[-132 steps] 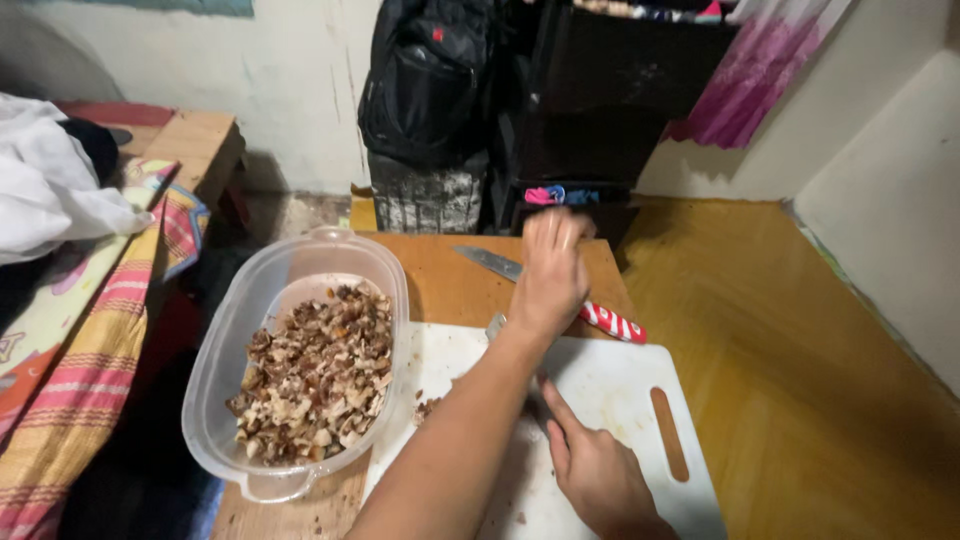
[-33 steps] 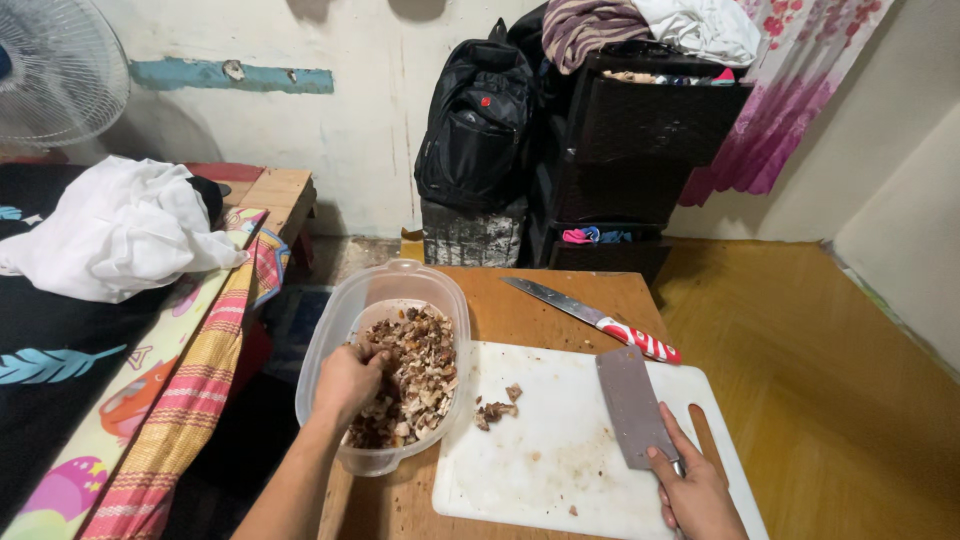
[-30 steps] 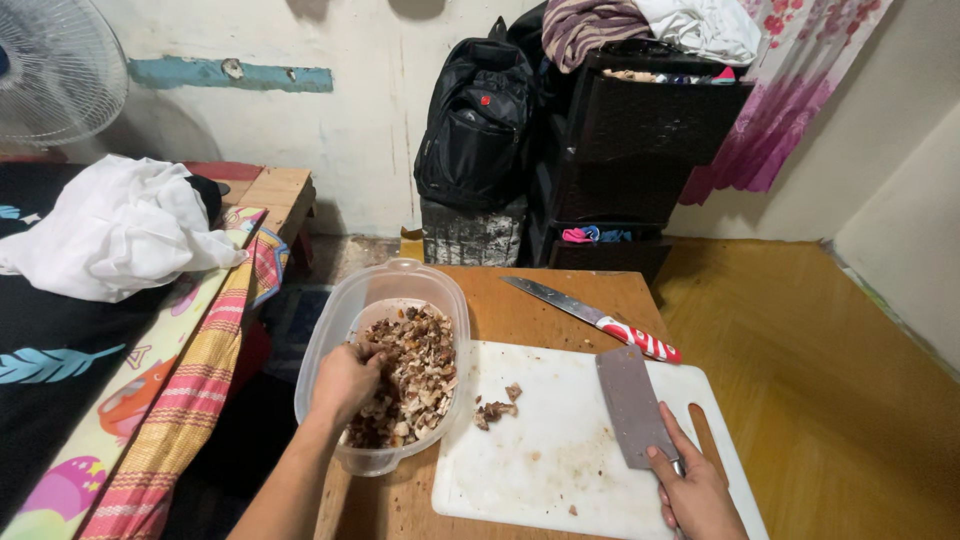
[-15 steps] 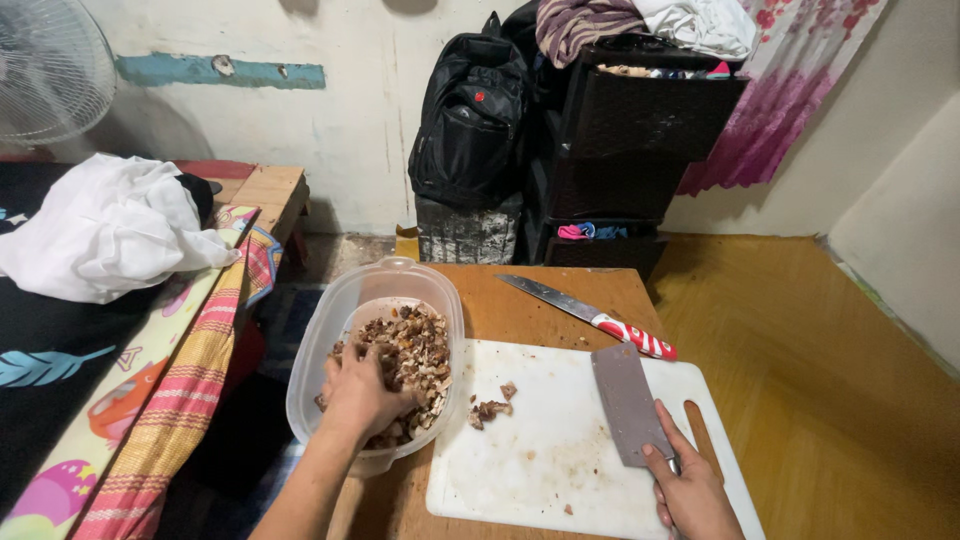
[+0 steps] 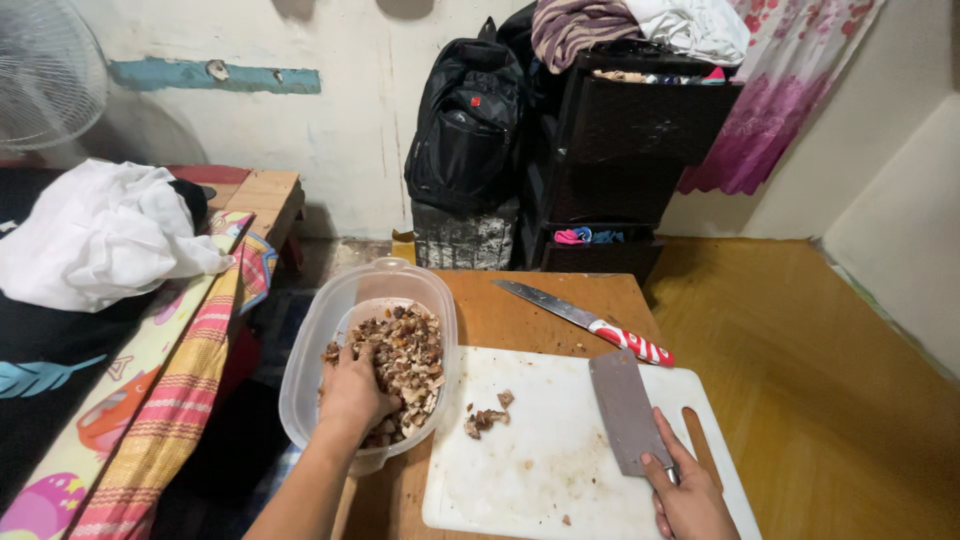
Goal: The person uses a cleaver to chop nuts on a white cutting board and transfers the chopped pieces into a clear plastic container. The person repeatedly chops small batches and moves them into the container throughout the clip.
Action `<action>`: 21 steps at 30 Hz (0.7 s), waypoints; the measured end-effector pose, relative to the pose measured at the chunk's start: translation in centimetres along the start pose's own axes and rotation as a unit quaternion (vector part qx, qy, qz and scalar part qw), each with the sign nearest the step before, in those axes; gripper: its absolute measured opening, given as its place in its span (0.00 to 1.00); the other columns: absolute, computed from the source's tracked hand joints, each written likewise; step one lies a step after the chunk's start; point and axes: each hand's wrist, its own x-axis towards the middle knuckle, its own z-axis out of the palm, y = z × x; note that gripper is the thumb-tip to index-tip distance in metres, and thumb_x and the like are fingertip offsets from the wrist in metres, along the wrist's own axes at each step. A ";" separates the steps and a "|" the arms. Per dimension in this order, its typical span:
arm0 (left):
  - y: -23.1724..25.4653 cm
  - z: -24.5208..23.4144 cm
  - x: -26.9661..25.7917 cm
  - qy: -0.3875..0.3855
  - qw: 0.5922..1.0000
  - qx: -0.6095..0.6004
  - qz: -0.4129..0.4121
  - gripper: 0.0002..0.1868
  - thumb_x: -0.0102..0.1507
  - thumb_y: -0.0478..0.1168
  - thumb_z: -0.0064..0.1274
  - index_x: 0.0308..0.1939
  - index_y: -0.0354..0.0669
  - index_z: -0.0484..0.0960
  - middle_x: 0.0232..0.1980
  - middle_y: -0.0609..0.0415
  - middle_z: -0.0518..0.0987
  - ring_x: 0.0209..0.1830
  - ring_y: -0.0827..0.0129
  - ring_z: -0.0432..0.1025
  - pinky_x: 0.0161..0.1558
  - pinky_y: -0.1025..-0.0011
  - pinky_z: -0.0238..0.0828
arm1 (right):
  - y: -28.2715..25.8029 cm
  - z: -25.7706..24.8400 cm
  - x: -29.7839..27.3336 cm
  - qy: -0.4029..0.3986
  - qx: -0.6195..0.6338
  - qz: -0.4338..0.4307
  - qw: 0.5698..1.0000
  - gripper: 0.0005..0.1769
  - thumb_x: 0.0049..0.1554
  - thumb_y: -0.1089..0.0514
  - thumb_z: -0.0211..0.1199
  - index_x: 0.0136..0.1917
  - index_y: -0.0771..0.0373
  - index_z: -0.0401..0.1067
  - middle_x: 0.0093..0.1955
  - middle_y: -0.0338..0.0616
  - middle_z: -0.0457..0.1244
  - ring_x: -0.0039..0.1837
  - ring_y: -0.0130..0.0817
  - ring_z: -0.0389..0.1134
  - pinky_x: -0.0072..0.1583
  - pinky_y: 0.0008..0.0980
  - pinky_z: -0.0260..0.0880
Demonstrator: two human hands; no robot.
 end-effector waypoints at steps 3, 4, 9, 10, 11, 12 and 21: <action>-0.6 0.9 0.7 0.022 0.998 0.036 0.039 0.44 0.44 0.46 0.75 0.62 0.40 0.74 0.65 0.38 0.72 0.66 0.47 0.68 0.69 0.52 0.64 | 0.0 -0.1 -0.1 0.001 -0.014 0.017 1.000 0.36 0.60 0.62 0.62 0.77 0.34 0.60 0.87 0.15 0.33 0.24 0.35 0.58 0.26 0.38 0.60; -0.6 1.1 0.5 0.006 1.000 0.019 0.023 0.42 0.44 0.43 0.73 0.61 0.41 0.75 0.65 0.38 0.72 0.63 0.45 0.71 0.65 0.54 0.69 | -0.2 0.0 0.0 0.000 -0.007 0.011 1.000 0.36 0.60 0.62 0.62 0.77 0.35 0.61 0.87 0.15 0.33 0.24 0.35 0.58 0.26 0.38 0.61; -1.6 1.8 -0.6 0.001 0.998 -0.039 0.040 0.27 0.45 0.40 0.70 0.48 0.39 0.83 0.53 0.38 0.81 0.51 0.45 0.78 0.56 0.57 0.77 | -0.6 0.0 0.0 -0.003 -0.011 0.052 0.999 0.36 0.61 0.63 0.61 0.77 0.34 0.60 0.87 0.14 0.33 0.25 0.35 0.57 0.27 0.39 0.61; -2.0 1.3 0.0 -0.004 0.997 -0.067 0.036 0.25 0.45 0.40 0.70 0.46 0.39 0.84 0.49 0.39 0.83 0.49 0.47 0.80 0.55 0.58 0.78 | -0.5 -0.1 0.1 -0.002 -0.008 0.040 0.999 0.36 0.60 0.63 0.61 0.77 0.35 0.61 0.87 0.15 0.34 0.25 0.35 0.58 0.27 0.39 0.61; -2.3 1.0 0.5 -0.010 0.995 -0.095 0.032 0.24 0.45 0.41 0.71 0.44 0.38 0.85 0.44 0.39 0.85 0.47 0.49 0.81 0.53 0.59 0.79 | -0.2 -0.1 0.1 0.000 -0.004 0.028 1.000 0.36 0.60 0.63 0.61 0.77 0.36 0.62 0.87 0.16 0.34 0.25 0.35 0.58 0.26 0.39 0.61; -2.6 0.4 1.2 -0.033 0.990 -0.136 -0.008 0.23 0.47 0.42 0.71 0.44 0.39 0.84 0.42 0.40 0.85 0.43 0.51 0.82 0.50 0.59 0.80 | 0.1 -0.1 0.3 0.001 -0.001 0.015 1.000 0.36 0.59 0.64 0.61 0.76 0.37 0.63 0.87 0.18 0.35 0.24 0.35 0.58 0.26 0.39 0.62; -2.9 -4.9 6.5 -0.211 0.826 -0.509 -0.122 0.17 0.58 0.38 0.68 0.48 0.35 0.82 0.35 0.47 0.84 0.25 0.66 0.75 0.26 0.68 0.70 | 3.8 0.0 3.3 0.004 -0.002 -0.017 1.000 0.36 0.57 0.61 0.66 0.74 0.34 0.65 0.87 0.26 0.37 0.24 0.34 0.61 0.28 0.37 0.64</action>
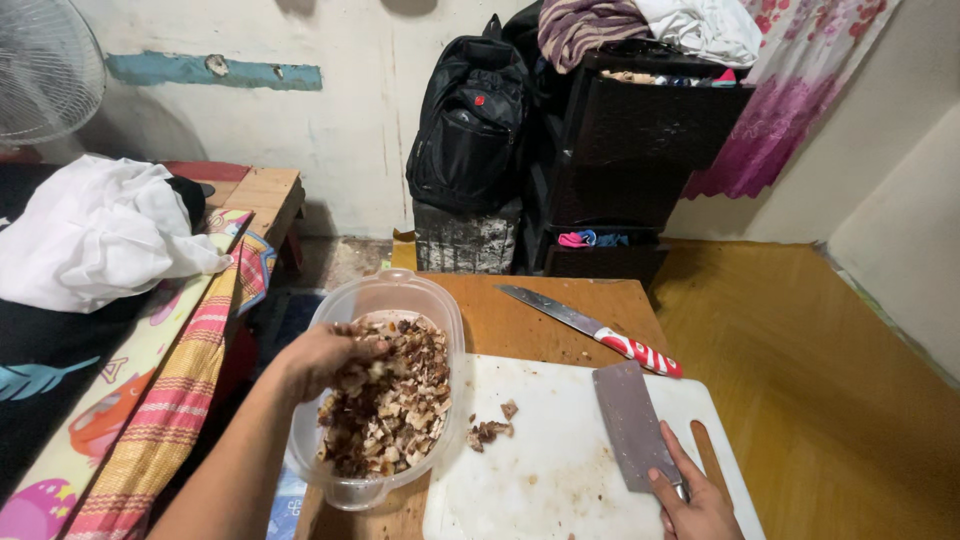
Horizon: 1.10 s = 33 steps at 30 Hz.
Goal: The person uses a cleaver to chop nuts on a white cutting board and transfers the chopped pieces into a clear plastic container. The person repeatedly chops small batches and moves them into the container throughout the clip.
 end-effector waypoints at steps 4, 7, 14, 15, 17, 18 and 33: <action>2.4 0.5 -0.7 -0.035 0.997 -0.059 0.036 0.14 0.59 0.32 0.63 0.48 0.36 0.81 0.38 0.48 0.86 0.29 0.69 0.79 0.28 0.71 0.76 | 1.2 -0.1 0.9 -0.008 0.000 -0.021 1.000 0.38 0.55 0.60 0.67 0.74 0.33 0.64 0.87 0.26 0.35 0.24 0.34 0.61 0.28 0.36 0.65; 3.4 0.9 -0.7 -0.029 0.996 -0.080 0.022 0.12 0.60 0.31 0.58 0.47 0.44 0.79 0.41 0.47 0.87 0.33 0.67 0.82 0.31 0.64 0.77 | 1.9 0.0 1.3 -0.007 0.000 -0.042 0.999 0.39 0.54 0.60 0.68 0.74 0.33 0.64 0.87 0.28 0.35 0.23 0.33 0.63 0.28 0.35 0.65; -0.1 2.8 0.0 0.109 0.873 0.455 0.138 0.11 0.63 0.43 0.59 0.39 0.39 0.88 0.41 0.39 0.87 0.39 0.53 0.83 0.48 0.64 0.77 | 1.7 0.0 1.3 -0.013 0.004 -0.034 0.999 0.39 0.54 0.60 0.68 0.75 0.34 0.63 0.87 0.28 0.34 0.24 0.33 0.63 0.28 0.35 0.65; -1.0 2.9 -0.7 0.090 0.848 0.504 0.136 0.14 0.61 0.46 0.61 0.38 0.36 0.88 0.40 0.36 0.85 0.40 0.52 0.83 0.49 0.63 0.78 | 1.5 0.0 1.2 -0.013 0.005 -0.035 0.999 0.39 0.54 0.60 0.68 0.75 0.34 0.63 0.87 0.28 0.34 0.24 0.33 0.64 0.27 0.35 0.65; -3.7 3.7 -2.4 0.071 0.798 0.580 0.149 0.14 0.56 0.44 0.62 0.37 0.34 0.86 0.40 0.36 0.84 0.42 0.52 0.82 0.49 0.61 0.80 | 0.8 0.0 0.7 -0.009 0.004 -0.021 1.000 0.38 0.55 0.60 0.67 0.75 0.35 0.64 0.87 0.28 0.35 0.24 0.33 0.63 0.28 0.35 0.65; -4.5 4.0 -2.8 0.072 0.774 0.607 0.165 0.12 0.53 0.38 0.62 0.38 0.35 0.85 0.41 0.38 0.83 0.43 0.51 0.82 0.49 0.60 0.81 | 0.4 0.0 0.3 -0.007 0.004 -0.013 1.000 0.37 0.56 0.60 0.67 0.75 0.36 0.65 0.87 0.28 0.36 0.24 0.33 0.62 0.28 0.35 0.65; -7.3 6.5 -3.3 0.118 0.829 0.530 0.135 0.19 0.50 0.44 0.70 0.37 0.35 0.83 0.43 0.36 0.83 0.46 0.47 0.80 0.51 0.59 0.78 | -3.9 -0.1 -2.9 0.006 -0.020 0.022 1.000 0.36 0.59 0.63 0.63 0.76 0.36 0.63 0.87 0.19 0.35 0.24 0.36 0.60 0.26 0.40 0.63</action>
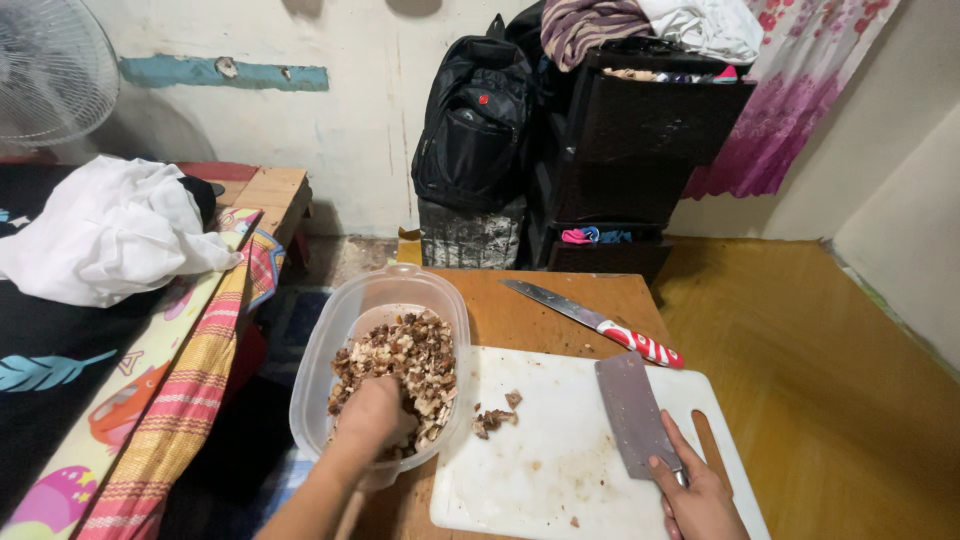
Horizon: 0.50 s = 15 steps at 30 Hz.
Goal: The person uses a cleaver to chop nuts on a white cutting board and transfers the chopped pieces into a clear plastic container. The person repeatedly chops small batches and moves them into the container throughout the clip.
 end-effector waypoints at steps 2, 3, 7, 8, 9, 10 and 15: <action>-0.4 -1.0 -0.4 -0.027 0.993 -0.109 -0.046 0.17 0.50 0.43 0.69 0.37 0.37 0.84 0.40 0.38 0.86 0.44 0.50 0.84 0.50 0.61 0.80 | 0.0 0.1 -0.1 -0.002 0.005 0.004 1.000 0.36 0.59 0.63 0.63 0.76 0.35 0.63 0.87 0.18 0.34 0.24 0.38 0.60 0.26 0.40 0.62; -0.5 -1.3 -0.5 -0.042 0.983 -0.163 -0.068 0.16 0.50 0.43 0.68 0.37 0.37 0.85 0.39 0.39 0.87 0.43 0.51 0.85 0.49 0.62 0.81 | 0.0 0.1 -0.1 -0.002 0.007 0.007 1.000 0.35 0.60 0.62 0.63 0.76 0.34 0.63 0.87 0.17 0.34 0.23 0.38 0.59 0.26 0.40 0.62; -0.3 0.5 -0.5 -0.001 0.985 -0.153 -0.084 0.16 0.53 0.42 0.65 0.41 0.40 0.81 0.39 0.40 0.87 0.41 0.51 0.85 0.47 0.58 0.83 | 0.0 0.1 -0.4 0.000 0.015 -0.003 1.000 0.37 0.59 0.63 0.63 0.76 0.34 0.63 0.87 0.19 0.34 0.24 0.35 0.59 0.26 0.39 0.61; -0.2 1.2 -0.4 0.048 0.995 -0.077 -0.045 0.16 0.53 0.43 0.66 0.40 0.40 0.84 0.40 0.39 0.86 0.43 0.50 0.83 0.49 0.58 0.80 | 0.0 0.1 -0.4 0.001 0.010 -0.006 1.000 0.37 0.59 0.63 0.63 0.76 0.34 0.62 0.87 0.19 0.34 0.24 0.35 0.60 0.26 0.39 0.61; -0.3 1.7 -0.3 0.096 0.995 -0.001 -0.006 0.15 0.53 0.43 0.68 0.39 0.40 0.86 0.41 0.38 0.84 0.45 0.50 0.80 0.52 0.59 0.77 | -0.1 0.0 -0.5 0.003 0.005 -0.008 1.000 0.37 0.59 0.63 0.64 0.76 0.34 0.62 0.87 0.20 0.34 0.24 0.35 0.60 0.26 0.39 0.61; -0.5 1.9 -0.2 0.094 0.996 0.006 0.001 0.16 0.53 0.46 0.68 0.38 0.40 0.87 0.41 0.39 0.84 0.45 0.51 0.80 0.52 0.58 0.76 | -0.2 0.0 -0.6 0.004 -0.001 -0.007 1.000 0.37 0.59 0.63 0.64 0.76 0.34 0.62 0.87 0.20 0.34 0.24 0.35 0.60 0.27 0.38 0.62; -0.4 0.4 -0.2 0.039 0.991 -0.121 -0.051 0.16 0.52 0.48 0.70 0.39 0.45 0.87 0.35 0.47 0.86 0.34 0.60 0.81 0.45 0.60 0.77 | -0.4 0.1 -1.0 0.001 -0.004 0.017 1.000 0.34 0.60 0.62 0.63 0.74 0.33 0.61 0.87 0.19 0.33 0.25 0.35 0.59 0.28 0.38 0.63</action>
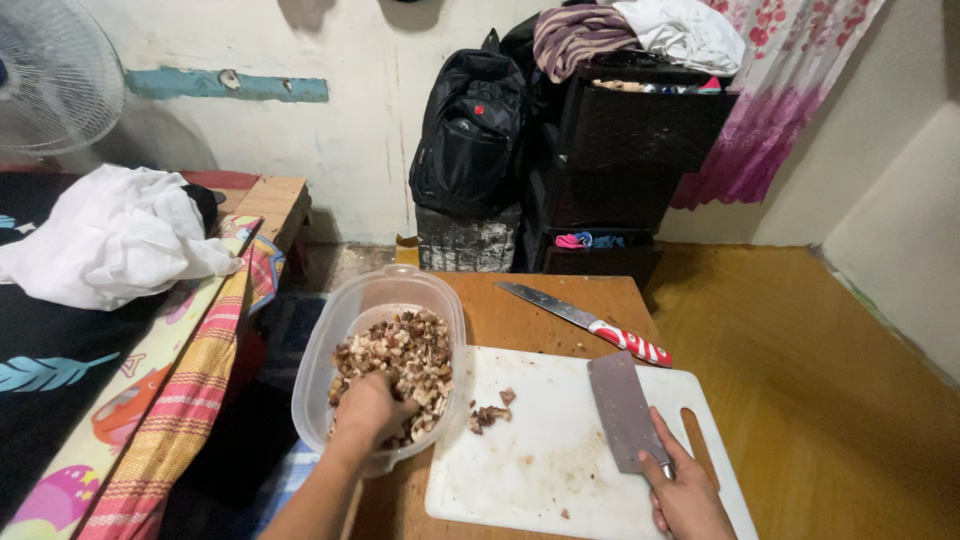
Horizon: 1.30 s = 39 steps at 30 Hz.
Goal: The person uses a cleaver to chop nuts on a white cutting board and transfers the chopped pieces into a clear plastic container. The person repeatedly chops small batches and moves them into the container throughout the clip.
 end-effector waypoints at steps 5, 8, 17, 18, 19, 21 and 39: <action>1.2 -0.7 0.2 -0.087 0.955 -0.263 -0.101 0.11 0.57 0.42 0.64 0.35 0.37 0.84 0.25 0.45 0.84 0.15 0.65 0.73 0.19 0.62 0.72 | 0.4 -0.1 0.0 -0.005 0.014 -0.001 1.000 0.35 0.60 0.62 0.64 0.74 0.33 0.61 0.87 0.19 0.32 0.25 0.34 0.59 0.27 0.38 0.62; 1.6 0.2 0.8 -0.067 0.961 -0.242 -0.111 0.12 0.59 0.41 0.63 0.32 0.33 0.84 0.24 0.46 0.82 0.14 0.66 0.71 0.17 0.66 0.68 | 0.4 -0.1 0.1 -0.008 0.014 -0.004 1.000 0.37 0.60 0.62 0.63 0.76 0.32 0.61 0.87 0.19 0.32 0.24 0.35 0.59 0.27 0.38 0.62; 1.9 1.0 3.2 -0.174 0.928 -0.282 -0.173 0.15 0.60 0.45 0.61 0.31 0.33 0.88 0.28 0.46 0.84 0.21 0.64 0.75 0.26 0.64 0.72 | 0.0 -0.2 -0.2 -0.009 -0.003 0.000 1.000 0.36 0.60 0.61 0.64 0.76 0.32 0.61 0.87 0.20 0.30 0.24 0.36 0.58 0.27 0.38 0.61; 2.1 0.6 3.2 -0.187 0.935 -0.256 -0.156 0.15 0.60 0.46 0.61 0.32 0.34 0.88 0.29 0.46 0.84 0.22 0.64 0.75 0.28 0.65 0.73 | 0.0 -0.2 -0.2 -0.011 -0.008 0.001 1.000 0.37 0.60 0.61 0.64 0.77 0.31 0.61 0.87 0.20 0.30 0.23 0.36 0.59 0.27 0.38 0.61; 2.3 0.4 3.0 -0.190 0.936 -0.253 -0.155 0.14 0.60 0.45 0.63 0.32 0.35 0.89 0.30 0.46 0.85 0.23 0.64 0.76 0.29 0.65 0.74 | 0.0 -0.2 -0.2 -0.009 -0.002 -0.002 1.000 0.36 0.60 0.61 0.64 0.76 0.32 0.61 0.87 0.21 0.30 0.24 0.35 0.58 0.27 0.38 0.62; 2.7 -0.6 2.6 -0.194 0.937 -0.247 -0.154 0.12 0.59 0.44 0.65 0.33 0.36 0.89 0.32 0.45 0.86 0.25 0.63 0.78 0.32 0.65 0.77 | 0.1 -0.1 -0.1 -0.007 0.009 -0.007 1.000 0.34 0.59 0.61 0.64 0.74 0.34 0.62 0.87 0.22 0.32 0.24 0.34 0.58 0.27 0.38 0.62; 5.1 -7.4 2.1 -0.206 0.856 -0.459 -0.117 0.20 0.57 0.22 0.57 0.52 0.38 0.79 0.53 0.51 0.84 0.45 0.60 0.81 0.50 0.62 0.79 | -0.6 -0.3 -0.6 -0.012 0.002 -0.006 1.000 0.37 0.60 0.61 0.63 0.77 0.34 0.61 0.88 0.23 0.30 0.24 0.34 0.59 0.28 0.37 0.62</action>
